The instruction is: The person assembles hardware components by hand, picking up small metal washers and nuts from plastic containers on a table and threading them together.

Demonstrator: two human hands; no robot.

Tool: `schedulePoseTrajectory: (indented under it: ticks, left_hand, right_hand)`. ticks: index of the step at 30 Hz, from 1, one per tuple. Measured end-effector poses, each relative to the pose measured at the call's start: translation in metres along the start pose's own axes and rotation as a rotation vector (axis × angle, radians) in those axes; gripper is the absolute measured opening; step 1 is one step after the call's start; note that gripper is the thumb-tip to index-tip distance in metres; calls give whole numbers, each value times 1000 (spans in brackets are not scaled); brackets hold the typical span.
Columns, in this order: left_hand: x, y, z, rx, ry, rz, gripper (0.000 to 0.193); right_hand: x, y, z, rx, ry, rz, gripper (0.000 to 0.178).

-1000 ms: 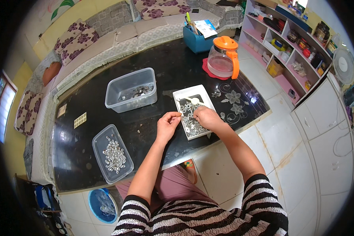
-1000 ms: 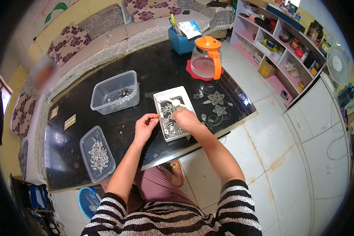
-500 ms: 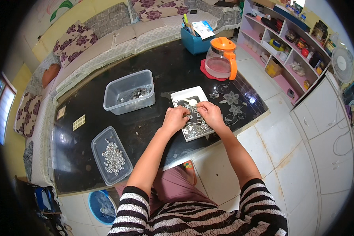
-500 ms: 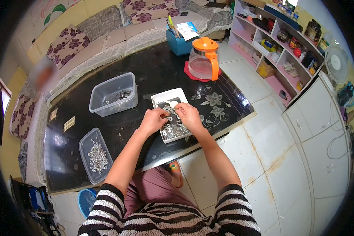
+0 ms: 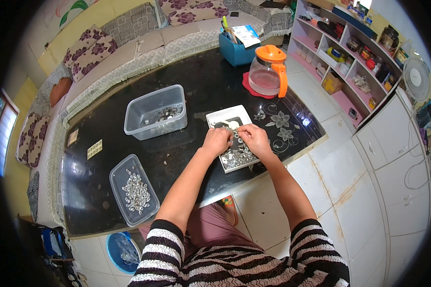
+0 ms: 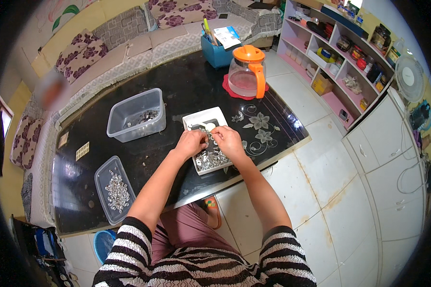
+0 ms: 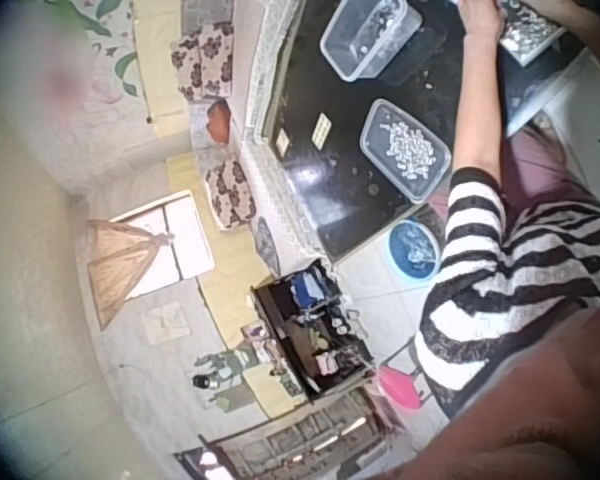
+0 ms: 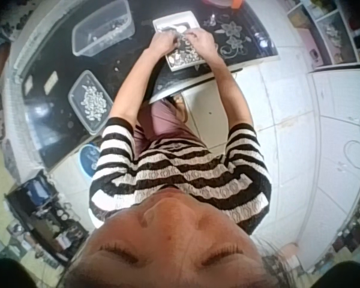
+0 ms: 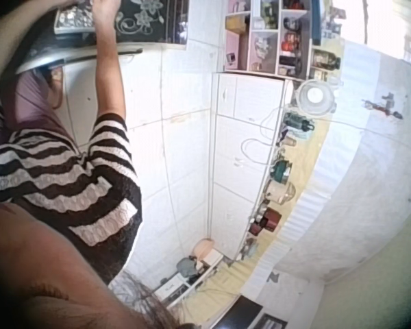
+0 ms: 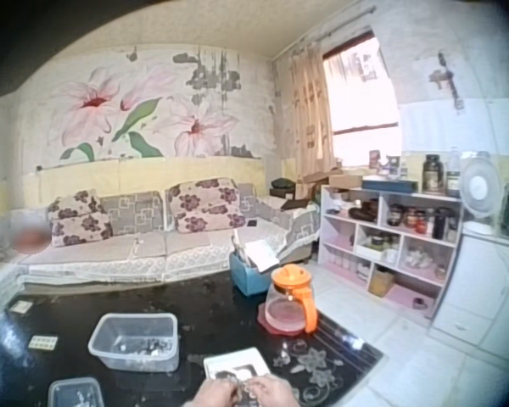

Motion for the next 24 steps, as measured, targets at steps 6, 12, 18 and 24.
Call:
schedulePoseTrajectory:
  ticks: [6,12,18,24]
  left_hand:
    - [2,2,-2,-92,-9,-38,10]
    - [1,24,13,-299,431,153,12]
    - [36,95,15,-490,1067,416,10]
    - [68,160,6,-621,1247,598,9]
  right_hand:
    - [3,0,0,7,-27,-20,10]
    - [1,-1,4,-51,-44,-55,15]
    - [-9,-4,-1,36,-544,-317,14]
    - [63,24,-60,277,-800,-325,17]
Point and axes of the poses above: each hand's wrist, its own y-axis away from the middle knuckle, its own z-axis out of the back of the hand, x = y × z, the point moved 2 cm from there along -y, towards the middle knuckle, and after that the axes turned 2 degrees about -y, right-handed, at the moved point
